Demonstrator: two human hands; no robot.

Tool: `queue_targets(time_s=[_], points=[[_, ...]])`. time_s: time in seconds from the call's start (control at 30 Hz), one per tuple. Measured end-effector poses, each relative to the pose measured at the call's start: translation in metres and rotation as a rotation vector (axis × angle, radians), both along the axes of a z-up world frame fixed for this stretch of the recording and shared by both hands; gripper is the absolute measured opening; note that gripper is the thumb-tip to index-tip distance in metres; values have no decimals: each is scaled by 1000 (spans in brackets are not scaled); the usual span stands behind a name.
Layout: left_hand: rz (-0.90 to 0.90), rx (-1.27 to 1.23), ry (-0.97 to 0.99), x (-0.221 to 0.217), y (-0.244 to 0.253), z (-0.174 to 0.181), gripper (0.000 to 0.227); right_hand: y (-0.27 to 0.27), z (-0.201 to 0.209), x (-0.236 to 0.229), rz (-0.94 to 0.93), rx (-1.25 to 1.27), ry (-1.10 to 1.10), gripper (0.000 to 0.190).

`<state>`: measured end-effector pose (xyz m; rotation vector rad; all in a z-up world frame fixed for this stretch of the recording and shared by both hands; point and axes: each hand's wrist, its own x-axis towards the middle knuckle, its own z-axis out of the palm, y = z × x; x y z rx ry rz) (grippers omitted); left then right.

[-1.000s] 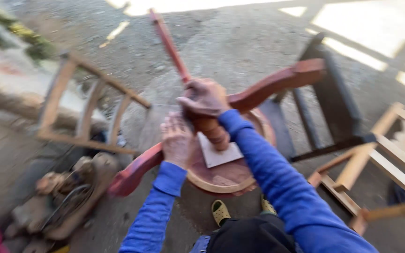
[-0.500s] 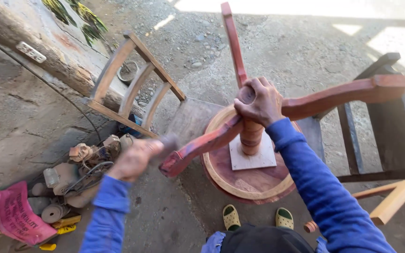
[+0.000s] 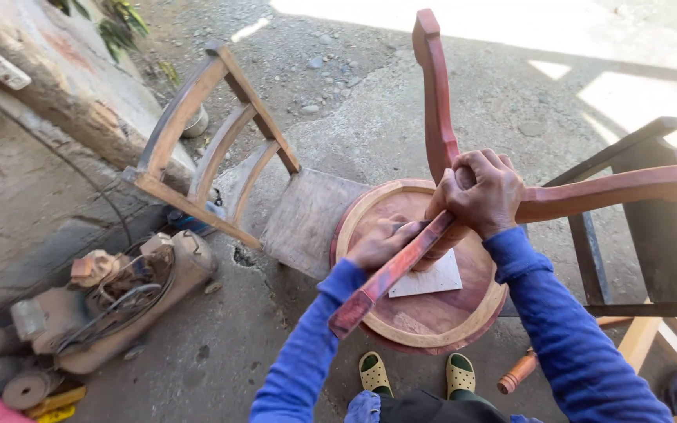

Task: Sanding a wooden table base with sandpaper to smooth the surface.

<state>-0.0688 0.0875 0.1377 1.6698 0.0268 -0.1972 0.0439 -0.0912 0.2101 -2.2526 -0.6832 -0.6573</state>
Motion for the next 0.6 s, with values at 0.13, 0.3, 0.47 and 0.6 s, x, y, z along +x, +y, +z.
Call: queue_targets(time_s=[0.13, 0.3, 0.47, 0.6], points=[[27, -296, 13, 14, -11, -28, 41, -2, 4, -4, 13, -5, 3, 11], [-18, -290, -182, -52, 17, 12, 36, 1, 7, -3, 28, -1, 11, 9], [53, -128, -347, -21, -12, -4, 34, -3, 5, -9, 57, -27, 22, 6], [-63, -546, -146, -43, 1, 20, 44, -4, 4, -7, 50, -25, 32, 6]])
